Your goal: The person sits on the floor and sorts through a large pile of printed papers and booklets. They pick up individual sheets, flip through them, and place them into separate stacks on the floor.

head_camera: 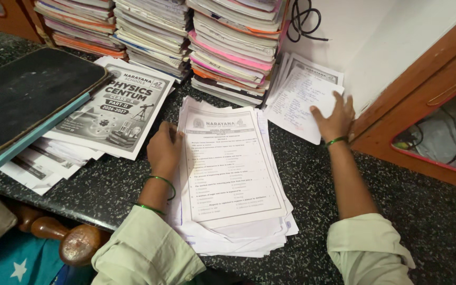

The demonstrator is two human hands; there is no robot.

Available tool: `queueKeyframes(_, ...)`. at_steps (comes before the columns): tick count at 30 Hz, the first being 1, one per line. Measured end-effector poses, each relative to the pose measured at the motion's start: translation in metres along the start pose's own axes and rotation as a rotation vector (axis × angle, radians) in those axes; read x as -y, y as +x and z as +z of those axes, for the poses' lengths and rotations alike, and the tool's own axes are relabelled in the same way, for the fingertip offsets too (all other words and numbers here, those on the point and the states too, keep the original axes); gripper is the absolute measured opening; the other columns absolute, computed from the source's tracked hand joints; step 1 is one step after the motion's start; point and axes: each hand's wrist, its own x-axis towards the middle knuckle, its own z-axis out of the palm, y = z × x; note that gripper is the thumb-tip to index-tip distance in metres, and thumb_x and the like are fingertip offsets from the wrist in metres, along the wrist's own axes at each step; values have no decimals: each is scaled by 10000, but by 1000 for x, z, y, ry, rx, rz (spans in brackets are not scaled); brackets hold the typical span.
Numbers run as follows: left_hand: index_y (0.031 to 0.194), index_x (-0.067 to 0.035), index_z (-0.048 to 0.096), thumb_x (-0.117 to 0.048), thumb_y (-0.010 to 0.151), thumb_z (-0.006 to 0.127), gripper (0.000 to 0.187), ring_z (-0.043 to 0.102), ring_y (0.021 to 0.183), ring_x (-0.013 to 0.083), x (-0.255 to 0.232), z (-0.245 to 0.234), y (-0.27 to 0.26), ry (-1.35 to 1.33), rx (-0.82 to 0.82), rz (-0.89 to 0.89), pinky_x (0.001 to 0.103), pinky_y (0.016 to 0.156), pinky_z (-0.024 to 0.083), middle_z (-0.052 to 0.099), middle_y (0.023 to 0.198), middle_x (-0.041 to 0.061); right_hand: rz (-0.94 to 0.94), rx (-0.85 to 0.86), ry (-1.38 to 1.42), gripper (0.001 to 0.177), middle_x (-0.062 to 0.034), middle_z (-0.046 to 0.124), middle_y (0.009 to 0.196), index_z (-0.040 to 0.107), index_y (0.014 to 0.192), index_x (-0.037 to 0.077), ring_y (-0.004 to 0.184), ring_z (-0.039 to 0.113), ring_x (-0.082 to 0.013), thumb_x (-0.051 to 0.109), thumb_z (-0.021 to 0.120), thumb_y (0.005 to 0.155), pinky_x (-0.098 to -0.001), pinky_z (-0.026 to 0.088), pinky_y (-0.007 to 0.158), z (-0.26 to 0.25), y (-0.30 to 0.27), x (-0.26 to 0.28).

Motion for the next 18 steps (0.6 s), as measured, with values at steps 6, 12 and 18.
queueKeyframes(6,1066,-52,561,-152,991,656,157,625,724,204,6,9,7,-401,30,-12,333,687,503,674,827,100,-634,236,-446,730,-142,393,1555,587,1367,250,1446,319,-369,628,743,763,-624,265,1130,14,-27,32)
queueKeyframes(12,1112,-48,556,-129,990,624,161,592,770,110,9,12,7,-608,90,-46,281,716,501,676,872,49,-593,116,-562,461,-5,542,1555,586,1462,314,1468,444,-249,361,566,1004,-585,287,1231,32,-17,10)
queueKeyframes(18,1201,-32,609,-127,1007,596,217,608,809,102,7,12,10,-663,152,-63,264,744,506,705,935,43,-476,163,-524,574,-124,497,1500,528,1467,246,1384,421,-357,500,584,956,-713,250,1092,35,15,10)
